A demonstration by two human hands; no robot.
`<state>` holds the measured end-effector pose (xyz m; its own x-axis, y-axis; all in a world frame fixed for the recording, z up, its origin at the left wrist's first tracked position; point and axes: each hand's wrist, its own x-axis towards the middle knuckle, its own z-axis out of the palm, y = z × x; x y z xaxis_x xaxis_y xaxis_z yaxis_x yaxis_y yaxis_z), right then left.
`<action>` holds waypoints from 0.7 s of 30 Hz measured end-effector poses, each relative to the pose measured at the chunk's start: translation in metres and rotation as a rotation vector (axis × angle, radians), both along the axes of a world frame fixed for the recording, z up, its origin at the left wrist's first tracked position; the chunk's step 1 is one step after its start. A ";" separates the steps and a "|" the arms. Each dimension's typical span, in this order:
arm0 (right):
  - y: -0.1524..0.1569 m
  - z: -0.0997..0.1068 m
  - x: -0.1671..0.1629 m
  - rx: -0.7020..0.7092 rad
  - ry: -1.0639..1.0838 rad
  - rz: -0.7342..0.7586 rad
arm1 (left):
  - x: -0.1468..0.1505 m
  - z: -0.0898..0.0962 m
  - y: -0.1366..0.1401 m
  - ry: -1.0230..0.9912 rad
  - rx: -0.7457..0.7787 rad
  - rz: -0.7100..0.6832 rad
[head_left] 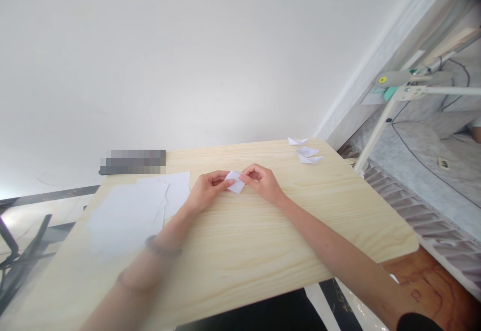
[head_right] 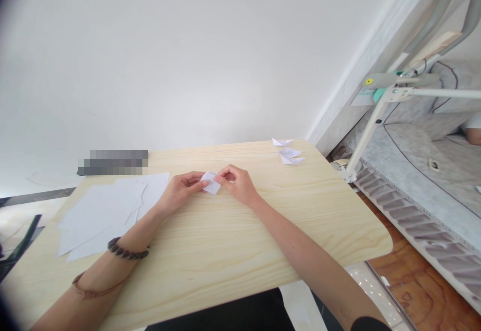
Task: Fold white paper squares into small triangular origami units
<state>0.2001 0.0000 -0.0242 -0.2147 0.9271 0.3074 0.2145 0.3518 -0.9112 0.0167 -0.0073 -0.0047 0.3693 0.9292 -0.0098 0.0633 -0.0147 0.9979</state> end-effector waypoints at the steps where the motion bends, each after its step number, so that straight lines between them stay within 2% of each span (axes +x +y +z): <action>1: 0.000 0.000 0.000 -0.004 0.003 -0.001 | 0.000 0.000 0.000 -0.005 0.000 -0.003; 8: 0.000 0.000 -0.004 -0.037 0.125 -0.008 | -0.001 -0.002 0.001 0.013 -0.054 0.042; 15: -0.002 0.002 -0.004 -0.039 0.073 0.013 | 0.000 0.002 -0.001 0.064 -0.022 0.054; 21: -0.004 0.001 -0.007 -0.025 0.027 0.037 | -0.002 -0.001 0.001 0.123 0.051 0.042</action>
